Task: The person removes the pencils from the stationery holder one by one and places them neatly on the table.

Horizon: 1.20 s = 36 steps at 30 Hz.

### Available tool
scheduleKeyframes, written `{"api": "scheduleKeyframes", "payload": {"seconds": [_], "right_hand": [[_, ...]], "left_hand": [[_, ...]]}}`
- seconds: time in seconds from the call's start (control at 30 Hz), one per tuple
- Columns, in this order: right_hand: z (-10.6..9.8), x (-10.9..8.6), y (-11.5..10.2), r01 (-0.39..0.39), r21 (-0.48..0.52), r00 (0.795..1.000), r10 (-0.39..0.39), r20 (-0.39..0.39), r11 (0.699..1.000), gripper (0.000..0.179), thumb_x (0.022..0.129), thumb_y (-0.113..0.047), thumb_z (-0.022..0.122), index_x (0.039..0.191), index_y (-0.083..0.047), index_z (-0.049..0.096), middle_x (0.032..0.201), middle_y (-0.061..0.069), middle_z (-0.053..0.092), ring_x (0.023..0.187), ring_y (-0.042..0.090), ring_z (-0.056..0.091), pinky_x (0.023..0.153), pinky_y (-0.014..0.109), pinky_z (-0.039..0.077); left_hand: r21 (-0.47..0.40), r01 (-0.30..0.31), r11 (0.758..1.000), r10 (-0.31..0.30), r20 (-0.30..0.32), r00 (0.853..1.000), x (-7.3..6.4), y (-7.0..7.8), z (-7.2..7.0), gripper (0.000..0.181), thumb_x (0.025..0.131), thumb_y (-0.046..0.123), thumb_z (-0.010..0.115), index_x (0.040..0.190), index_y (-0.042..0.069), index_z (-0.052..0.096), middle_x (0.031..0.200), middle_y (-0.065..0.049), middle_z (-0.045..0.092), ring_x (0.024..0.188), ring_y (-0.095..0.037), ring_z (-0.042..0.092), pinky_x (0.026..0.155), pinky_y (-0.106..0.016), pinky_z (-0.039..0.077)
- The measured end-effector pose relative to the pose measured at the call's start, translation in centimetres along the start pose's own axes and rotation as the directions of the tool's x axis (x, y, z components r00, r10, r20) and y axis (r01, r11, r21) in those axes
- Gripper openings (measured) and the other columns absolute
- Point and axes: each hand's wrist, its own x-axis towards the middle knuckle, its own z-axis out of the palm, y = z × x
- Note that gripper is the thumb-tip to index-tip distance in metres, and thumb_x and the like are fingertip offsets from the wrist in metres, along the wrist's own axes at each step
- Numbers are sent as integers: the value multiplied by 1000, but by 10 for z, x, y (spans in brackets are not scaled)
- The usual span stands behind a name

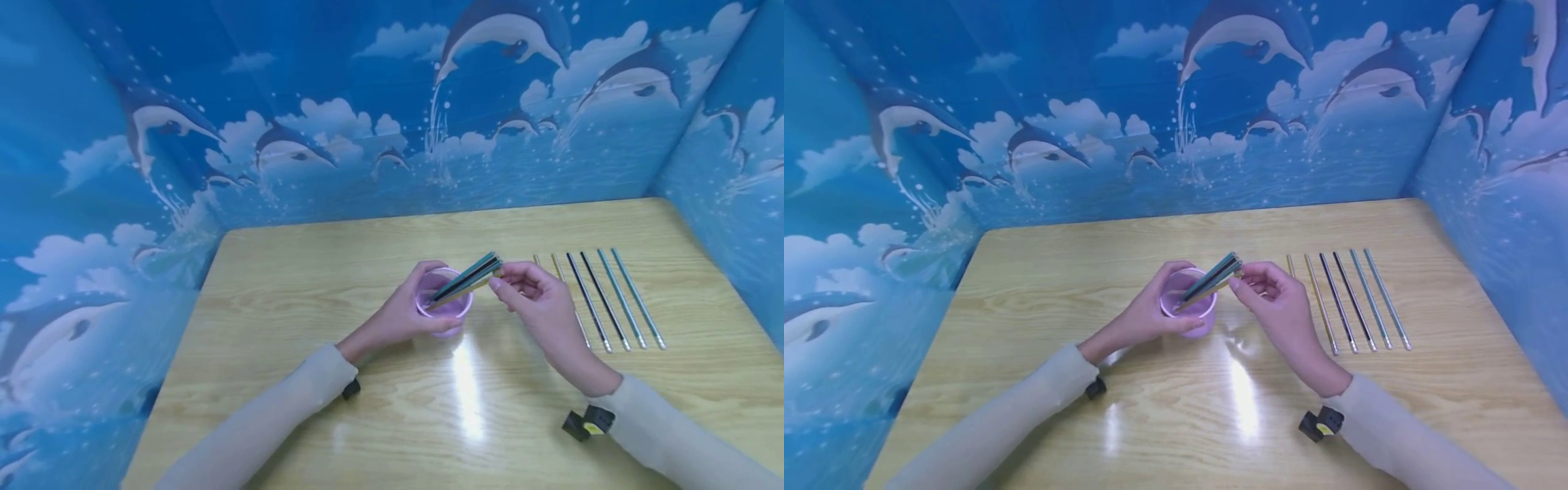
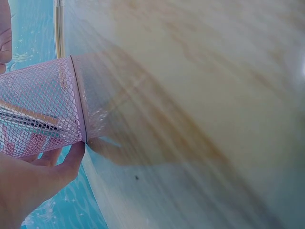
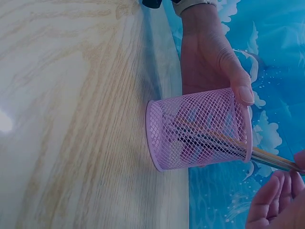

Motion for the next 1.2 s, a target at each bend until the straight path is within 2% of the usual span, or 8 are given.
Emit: {"api": "scheduleKeyframes", "payload": {"seconds": [0.23, 0.33, 0.47, 0.6, 0.77, 0.87, 1.03, 1.2], "right_hand": [[2, -2, -1, -8, -33, 1000, 7, -27, 999, 27, 103, -16, 79, 120, 4, 71, 101, 9, 75, 81, 14, 68, 71, 25, 61], [5, -4, 0, 7, 32, 998, -6, -61, 999, 24, 102, -9, 79, 119, 6, 70, 102, 9, 77, 83, 13, 71, 74, 25, 62], [6, -5, -1, 73, 134, 990, -56, -128, 988, 19, 102, 0, 75, 117, 10, 68, 101, 9, 78, 88, 16, 75, 74, 25, 63], [3, -7, -5, 160, 174, 974, -127, -187, 972, 16, 104, 3, 71, 117, 12, 67, 104, 14, 77, 92, 20, 78, 74, 28, 64], [-4, -7, -13, 229, 219, 955, -175, -240, 948, 15, 105, 4, 69, 117, 13, 67, 108, 18, 76, 93, 23, 77, 79, 29, 64], [-8, -6, -19, 256, 315, 946, -170, -275, 914, 14, 105, 5, 68, 116, 14, 65, 106, 20, 74, 92, 25, 75, 79, 31, 65], [-14, -4, -28, 324, 516, 936, -189, -298, 793, 15, 105, 11, 64, 117, 19, 60, 103, 24, 70, 93, 31, 73, 79, 38, 66], [-24, -3, -37, 363, 580, 926, -214, -311, 729, 17, 105, 12, 62, 119, 21, 57, 104, 26, 68, 93, 33, 73, 76, 40, 67]], "left_hand": [[-19, -19, 1000, 19, 8, 1000, 1, 0, 1, 89, 88, 3, 92, 157, 22, 39, 151, -4, 62, 139, -26, 59, 114, -45, 50], [-18, -32, 999, 32, 17, 999, 1, 0, 0, 89, 88, 3, 91, 158, 16, 38, 150, -5, 62, 139, -26, 59, 114, -45, 50], [-5, -27, 1000, 27, 17, 999, 1, 0, -1, 90, 88, 4, 92, 159, 12, 37, 148, -6, 63, 138, -25, 60, 115, -46, 49], [17, -8, 1000, 8, 7, 1000, 1, 0, -1, 90, 87, 6, 93, 159, 18, 39, 148, -5, 64, 138, -24, 60, 115, -45, 48], [24, 2, 1000, -2, 2, 1000, 1, 0, -1, 88, 86, 7, 93, 156, 24, 41, 146, -4, 64, 137, -24, 60, 114, -44, 50], [28, 11, 1000, -11, 4, 1000, 1, 0, -1, 88, 87, 8, 93, 157, 23, 41, 146, -5, 64, 137, -25, 60, 113, -44, 51], [27, 30, 999, -30, -5, 1000, 1, 1, -1, 91, 86, 9, 94, 159, 18, 40, 148, -9, 62, 138, -27, 59, 113, -43, 51], [32, 27, 999, -26, -10, 1000, 1, 1, -1, 92, 85, 8, 94, 159, 18, 40, 148, -10, 62, 138, -27, 59, 113, -44, 51]]}}
